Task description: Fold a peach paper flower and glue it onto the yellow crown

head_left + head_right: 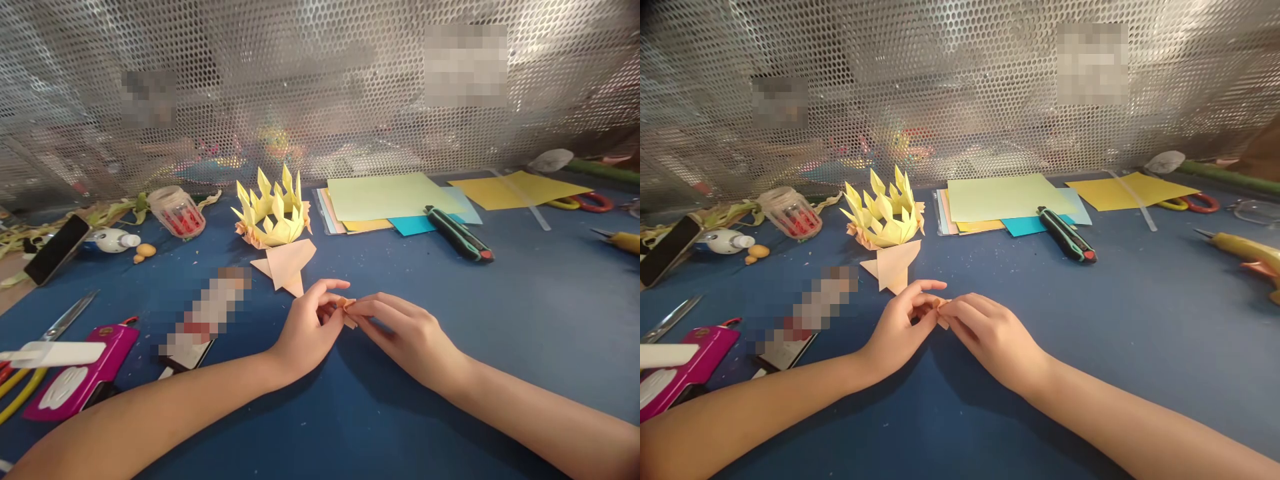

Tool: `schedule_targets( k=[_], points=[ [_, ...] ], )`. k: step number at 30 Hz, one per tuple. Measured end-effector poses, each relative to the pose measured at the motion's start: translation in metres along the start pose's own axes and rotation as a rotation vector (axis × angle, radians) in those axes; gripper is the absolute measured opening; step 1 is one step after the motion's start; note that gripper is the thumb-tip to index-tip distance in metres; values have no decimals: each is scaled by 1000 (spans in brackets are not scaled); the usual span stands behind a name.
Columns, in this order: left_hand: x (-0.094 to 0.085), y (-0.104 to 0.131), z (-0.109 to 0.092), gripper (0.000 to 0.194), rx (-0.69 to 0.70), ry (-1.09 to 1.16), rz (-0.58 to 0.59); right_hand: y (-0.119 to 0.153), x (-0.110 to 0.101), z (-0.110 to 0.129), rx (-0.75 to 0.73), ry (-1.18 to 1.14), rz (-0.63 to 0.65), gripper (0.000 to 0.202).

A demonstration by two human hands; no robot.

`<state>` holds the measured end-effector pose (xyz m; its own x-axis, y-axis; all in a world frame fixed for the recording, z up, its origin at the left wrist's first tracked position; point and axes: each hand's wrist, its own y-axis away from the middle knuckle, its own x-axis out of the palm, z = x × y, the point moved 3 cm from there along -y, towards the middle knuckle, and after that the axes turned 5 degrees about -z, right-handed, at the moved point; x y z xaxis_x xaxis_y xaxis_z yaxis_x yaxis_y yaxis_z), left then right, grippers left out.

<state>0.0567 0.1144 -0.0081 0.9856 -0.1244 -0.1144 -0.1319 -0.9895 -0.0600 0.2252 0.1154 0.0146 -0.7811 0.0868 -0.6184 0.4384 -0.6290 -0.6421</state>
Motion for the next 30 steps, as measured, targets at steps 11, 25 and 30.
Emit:
schedule_targets(
  k=[11,25,30],
  points=[
    [3,3,-1,52,61,53,33,-2,-2,-6,262,-78,-56,15],
    [1,1,1,42,-37,142,4,-2,-5,-7,-25,36,-79,24],
    [0,-1,1,32,-67,143,7,-3,-7,-2,-125,59,-49,26]
  ],
)
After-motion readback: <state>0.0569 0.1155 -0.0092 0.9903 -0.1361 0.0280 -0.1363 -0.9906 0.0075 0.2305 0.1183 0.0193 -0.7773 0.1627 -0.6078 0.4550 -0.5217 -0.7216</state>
